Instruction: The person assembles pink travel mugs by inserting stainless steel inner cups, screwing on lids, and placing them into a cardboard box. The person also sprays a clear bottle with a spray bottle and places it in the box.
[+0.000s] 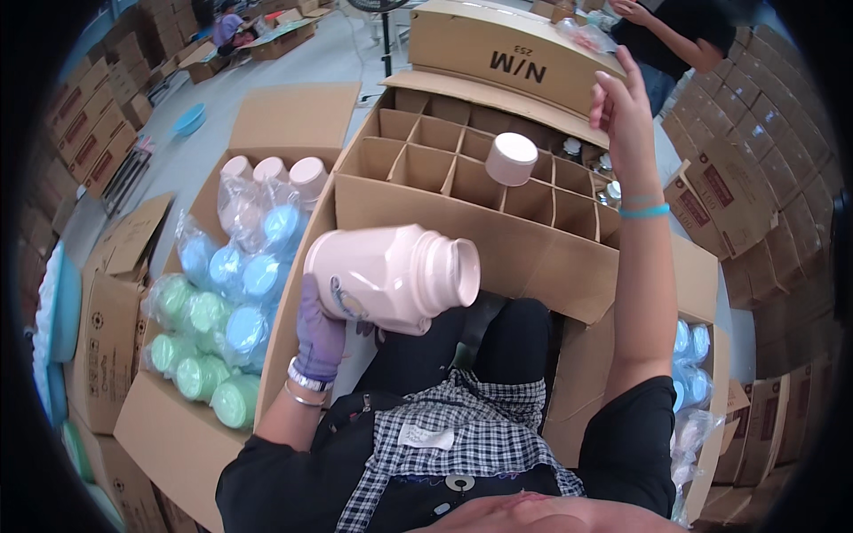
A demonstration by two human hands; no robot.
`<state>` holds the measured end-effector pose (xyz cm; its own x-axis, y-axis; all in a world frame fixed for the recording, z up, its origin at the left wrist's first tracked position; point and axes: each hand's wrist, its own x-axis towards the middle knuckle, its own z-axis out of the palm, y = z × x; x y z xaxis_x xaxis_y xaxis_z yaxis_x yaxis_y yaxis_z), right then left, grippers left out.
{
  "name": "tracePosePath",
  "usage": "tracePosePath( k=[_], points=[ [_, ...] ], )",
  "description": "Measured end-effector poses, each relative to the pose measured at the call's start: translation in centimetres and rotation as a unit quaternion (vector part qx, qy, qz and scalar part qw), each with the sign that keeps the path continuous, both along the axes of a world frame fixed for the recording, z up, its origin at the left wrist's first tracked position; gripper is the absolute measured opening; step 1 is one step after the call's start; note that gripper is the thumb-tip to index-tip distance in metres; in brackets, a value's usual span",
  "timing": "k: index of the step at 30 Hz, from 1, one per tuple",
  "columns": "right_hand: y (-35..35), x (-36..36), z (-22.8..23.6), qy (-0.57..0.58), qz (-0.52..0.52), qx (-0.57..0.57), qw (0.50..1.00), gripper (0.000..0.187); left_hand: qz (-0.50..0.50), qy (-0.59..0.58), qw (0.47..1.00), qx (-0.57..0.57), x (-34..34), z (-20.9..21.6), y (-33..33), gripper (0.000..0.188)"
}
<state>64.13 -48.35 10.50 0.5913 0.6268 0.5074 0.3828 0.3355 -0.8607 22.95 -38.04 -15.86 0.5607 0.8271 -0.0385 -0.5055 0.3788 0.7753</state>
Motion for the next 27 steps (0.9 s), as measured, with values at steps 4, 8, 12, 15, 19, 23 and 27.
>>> tracePosePath(
  k=[4,8,12,15,19,23,27],
  points=[
    [-2.8,-9.0,-11.8,0.052,0.181,-0.274,0.943,0.068,0.058,0.029,0.996,0.062,0.4,1.9,-1.1,0.063],
    [-6.8,-12.0,-19.9,0.298,0.322,-0.348,0.829,0.088,0.173,0.127,0.911,0.353,1.1,1.0,-1.8,0.053],
    [-8.6,-11.8,-22.3,0.246,0.258,-0.272,0.894,0.078,0.176,0.203,0.858,0.438,1.4,2.2,-2.1,0.06],
    [-9.0,-13.2,-22.6,-0.181,0.167,-0.11,0.963,0.093,0.105,0.153,0.972,0.143,3.1,0.3,-2.0,0.059],
    [-10.2,-14.5,-21.9,-0.242,0.159,-0.083,0.954,0.133,-0.026,0.111,0.993,-0.016,2.4,0.6,-1.4,0.052],
    [-12.1,-14.2,-22.9,0.279,0.245,-0.224,0.901,0.104,0.069,0.223,0.951,0.205,2.8,-1.1,-2.5,0.052],
    [-12.7,-13.8,-25.0,0.01,0.125,-0.142,0.982,0.073,0.046,0.18,0.963,0.194,5.0,3.1,-0.8,0.048]
  ],
)
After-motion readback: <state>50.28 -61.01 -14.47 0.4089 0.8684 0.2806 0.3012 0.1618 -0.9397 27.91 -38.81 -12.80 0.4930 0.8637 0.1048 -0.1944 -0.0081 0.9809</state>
